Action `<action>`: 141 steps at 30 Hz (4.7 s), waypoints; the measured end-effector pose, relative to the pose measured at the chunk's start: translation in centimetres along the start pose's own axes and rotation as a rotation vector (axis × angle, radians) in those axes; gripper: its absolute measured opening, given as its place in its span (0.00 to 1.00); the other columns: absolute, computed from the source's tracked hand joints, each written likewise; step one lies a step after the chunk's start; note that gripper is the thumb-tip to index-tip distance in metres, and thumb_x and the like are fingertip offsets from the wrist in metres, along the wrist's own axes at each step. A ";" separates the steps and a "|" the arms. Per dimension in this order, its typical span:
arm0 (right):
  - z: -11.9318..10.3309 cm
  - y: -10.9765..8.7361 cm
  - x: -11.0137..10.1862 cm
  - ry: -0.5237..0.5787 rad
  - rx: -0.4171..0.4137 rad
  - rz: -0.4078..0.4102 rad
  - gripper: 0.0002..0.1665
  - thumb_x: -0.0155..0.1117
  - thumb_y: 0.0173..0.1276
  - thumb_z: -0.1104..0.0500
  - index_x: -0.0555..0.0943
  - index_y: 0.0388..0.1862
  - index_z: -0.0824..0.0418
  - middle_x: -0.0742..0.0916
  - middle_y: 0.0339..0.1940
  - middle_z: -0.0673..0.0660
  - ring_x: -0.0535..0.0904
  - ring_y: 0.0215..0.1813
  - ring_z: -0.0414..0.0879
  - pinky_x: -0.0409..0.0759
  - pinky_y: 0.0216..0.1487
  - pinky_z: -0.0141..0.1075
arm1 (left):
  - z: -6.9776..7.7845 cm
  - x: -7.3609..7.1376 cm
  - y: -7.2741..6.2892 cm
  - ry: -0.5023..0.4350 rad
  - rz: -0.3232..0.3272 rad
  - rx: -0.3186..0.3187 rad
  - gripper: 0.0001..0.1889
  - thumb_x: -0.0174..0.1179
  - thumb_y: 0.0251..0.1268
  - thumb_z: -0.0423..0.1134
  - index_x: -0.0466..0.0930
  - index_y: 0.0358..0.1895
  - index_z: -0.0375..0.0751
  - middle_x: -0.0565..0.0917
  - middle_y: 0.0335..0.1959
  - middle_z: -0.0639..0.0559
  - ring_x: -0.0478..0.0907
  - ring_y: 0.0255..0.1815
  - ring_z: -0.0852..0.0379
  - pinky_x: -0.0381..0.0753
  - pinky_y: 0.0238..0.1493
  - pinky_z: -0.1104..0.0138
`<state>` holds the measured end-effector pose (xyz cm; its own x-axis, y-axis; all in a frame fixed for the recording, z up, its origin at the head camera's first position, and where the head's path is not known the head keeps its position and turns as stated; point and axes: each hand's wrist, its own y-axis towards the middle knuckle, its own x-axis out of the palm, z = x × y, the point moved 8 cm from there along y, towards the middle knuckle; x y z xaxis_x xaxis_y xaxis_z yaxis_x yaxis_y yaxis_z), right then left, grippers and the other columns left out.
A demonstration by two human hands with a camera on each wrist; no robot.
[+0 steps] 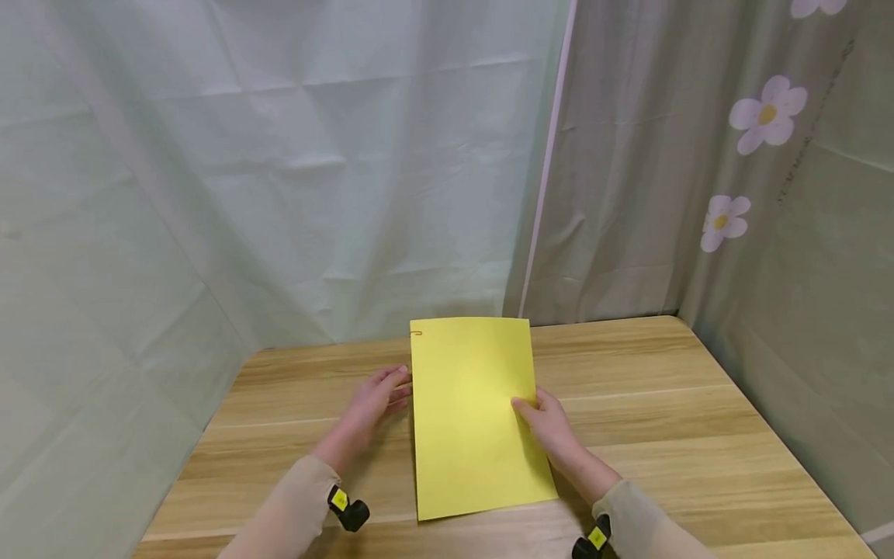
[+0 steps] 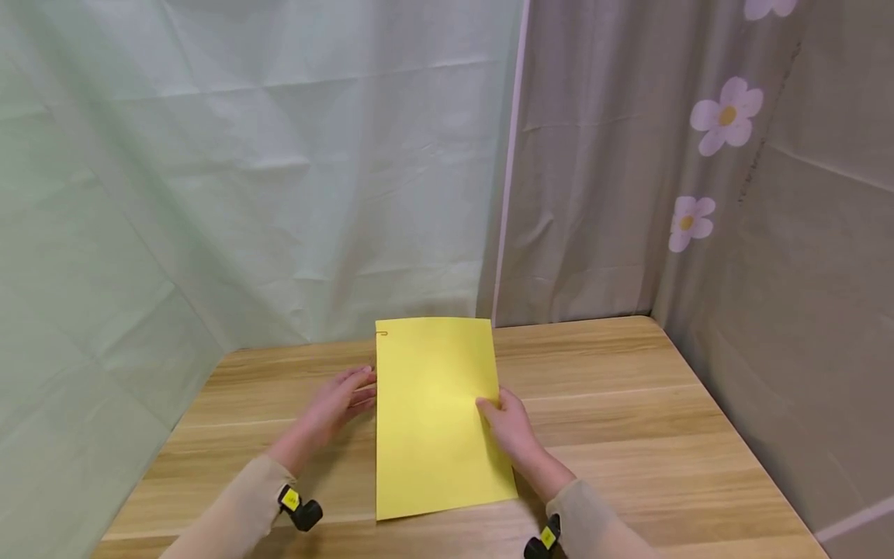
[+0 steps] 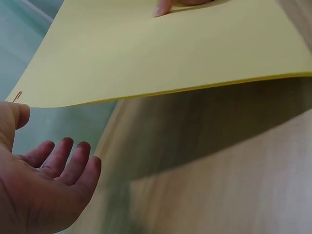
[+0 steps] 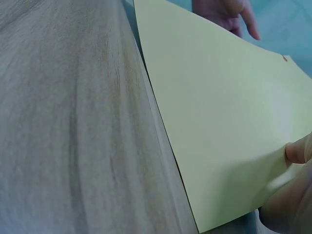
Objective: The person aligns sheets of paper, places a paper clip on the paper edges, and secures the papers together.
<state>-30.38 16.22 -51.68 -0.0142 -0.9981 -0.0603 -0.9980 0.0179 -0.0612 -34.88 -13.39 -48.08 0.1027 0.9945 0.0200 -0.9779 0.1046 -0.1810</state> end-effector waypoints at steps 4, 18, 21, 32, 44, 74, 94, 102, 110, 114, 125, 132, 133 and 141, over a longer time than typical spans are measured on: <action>-0.2 0.1 -0.2 -0.011 -0.005 0.008 0.18 0.59 0.79 0.60 0.77 0.60 0.71 0.84 0.37 0.61 0.81 0.36 0.49 0.82 0.36 0.39 | -1.2 1.1 -0.9 -0.016 -0.047 -0.024 0.31 0.55 0.80 0.48 0.64 0.72 0.27 0.75 0.66 0.33 0.81 0.58 0.47 0.79 0.62 0.54; -0.2 0.2 -0.6 0.005 0.007 0.018 0.15 0.58 0.79 0.60 0.77 0.57 0.70 0.83 0.36 0.60 0.80 0.35 0.48 0.81 0.36 0.37 | -3.0 4.5 -3.7 0.042 -0.200 -0.025 0.33 0.57 0.79 0.49 0.62 0.72 0.25 0.81 0.55 0.41 0.82 0.49 0.53 0.83 0.49 0.62; -0.2 0.2 -0.7 0.006 0.004 0.017 0.15 0.59 0.79 0.60 0.77 0.57 0.70 0.83 0.36 0.60 0.79 0.35 0.47 0.81 0.35 0.37 | -3.2 4.9 -3.8 0.024 -0.240 -0.008 0.32 0.56 0.80 0.47 0.61 0.72 0.25 0.81 0.54 0.41 0.82 0.48 0.53 0.83 0.48 0.62; -0.5 0.0 -0.8 -0.043 0.000 0.023 0.17 0.58 0.80 0.60 0.77 0.59 0.70 0.82 0.40 0.60 0.77 0.39 0.48 0.78 0.38 0.36 | -3.7 5.0 -4.0 0.010 -0.244 -0.003 0.25 0.55 0.81 0.42 0.67 0.69 0.26 0.84 0.49 0.43 0.84 0.45 0.53 0.84 0.44 0.63; -0.6 -0.1 -0.7 0.019 0.027 -0.002 0.18 0.59 0.80 0.58 0.77 0.60 0.70 0.85 0.38 0.61 0.81 0.35 0.49 0.83 0.35 0.39 | -3.9 4.5 -4.2 0.038 -0.228 -0.005 0.23 0.54 0.81 0.41 0.72 0.65 0.24 0.87 0.47 0.40 0.86 0.43 0.51 0.86 0.42 0.61; -0.3 -1.3 -3.2 -0.139 0.067 -0.011 0.11 0.70 0.71 0.57 0.82 0.42 0.65 0.83 0.27 0.53 0.76 0.29 0.47 0.75 0.29 0.36 | -3.6 2.7 -4.4 0.064 -0.152 0.010 0.22 0.57 0.79 0.43 0.76 0.61 0.25 0.88 0.42 0.43 0.86 0.40 0.52 0.85 0.41 0.63; -0.9 -1.2 -4.2 -0.181 0.046 0.017 0.10 0.69 0.72 0.59 0.82 0.42 0.67 0.80 0.26 0.55 0.73 0.29 0.47 0.74 0.29 0.35 | -3.3 1.7 -4.6 0.109 -0.081 -0.062 0.19 0.61 0.76 0.47 0.79 0.51 0.30 0.84 0.39 0.44 0.82 0.35 0.53 0.86 0.38 0.62; -1.4 -0.1 -4.1 -0.207 0.037 0.012 0.10 0.68 0.73 0.58 0.83 0.42 0.66 0.81 0.26 0.56 0.73 0.30 0.48 0.74 0.29 0.35 | -2.8 1.3 -3.2 0.147 -0.033 -0.080 0.15 0.63 0.74 0.45 0.79 0.45 0.33 0.83 0.36 0.45 0.81 0.32 0.53 0.86 0.36 0.61; -1.9 1.3 -4.2 -0.236 0.020 0.006 0.11 0.68 0.73 0.59 0.83 0.42 0.67 0.83 0.29 0.56 0.76 0.33 0.50 0.73 0.30 0.34 | -2.3 1.3 -1.7 0.203 -0.030 -0.068 0.13 0.63 0.75 0.43 0.80 0.43 0.33 0.80 0.34 0.46 0.79 0.31 0.53 0.86 0.37 0.59; -2.0 2.1 -4.2 -0.269 0.011 0.016 0.11 0.68 0.72 0.59 0.84 0.43 0.68 0.84 0.32 0.55 0.78 0.35 0.51 0.76 0.32 0.35 | -2.2 1.3 -1.3 0.216 -0.027 -0.075 0.14 0.63 0.74 0.43 0.80 0.44 0.33 0.80 0.34 0.46 0.79 0.31 0.53 0.87 0.37 0.60; -2.2 3.0 -4.0 -0.334 -0.027 -0.005 0.10 0.67 0.73 0.60 0.83 0.41 0.68 0.82 0.26 0.58 0.76 0.28 0.50 0.74 0.26 0.36 | -2.1 1.3 -0.3 0.266 -0.031 -0.099 0.13 0.63 0.74 0.43 0.79 0.44 0.33 0.79 0.34 0.46 0.77 0.32 0.53 0.86 0.36 0.63; -2.1 3.3 -3.7 -0.353 -0.024 -0.011 0.08 0.68 0.71 0.62 0.82 0.38 0.67 0.81 0.25 0.59 0.76 0.28 0.50 0.74 0.26 0.35 | -2.2 1.2 0.1 0.307 -0.025 -0.111 0.13 0.62 0.75 0.42 0.79 0.44 0.33 0.78 0.32 0.46 0.77 0.29 0.54 0.85 0.34 0.64; -2.1 3.3 -3.7 -0.359 -0.031 -0.012 0.08 0.68 0.71 0.62 0.82 0.37 0.68 0.81 0.25 0.59 0.76 0.28 0.50 0.73 0.25 0.34 | -2.3 1.2 0.1 0.312 -0.026 -0.114 0.13 0.62 0.75 0.42 0.79 0.44 0.33 0.78 0.31 0.46 0.77 0.29 0.54 0.85 0.33 0.65; -1.7 3.7 -3.7 -0.409 -0.037 -0.009 0.06 0.68 0.70 0.64 0.82 0.37 0.68 0.83 0.29 0.56 0.79 0.29 0.49 0.80 0.30 0.36 | -2.7 1.5 0.6 0.367 -0.021 -0.127 0.12 0.62 0.75 0.43 0.78 0.42 0.36 0.77 0.25 0.48 0.76 0.24 0.57 0.81 0.26 0.69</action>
<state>-34.14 19.86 -49.98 0.0129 -0.8924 -0.4512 -0.9996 -0.0002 -0.0281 -34.86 -11.88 -50.82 0.2031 0.9239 -0.3243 -0.9470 0.1011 -0.3050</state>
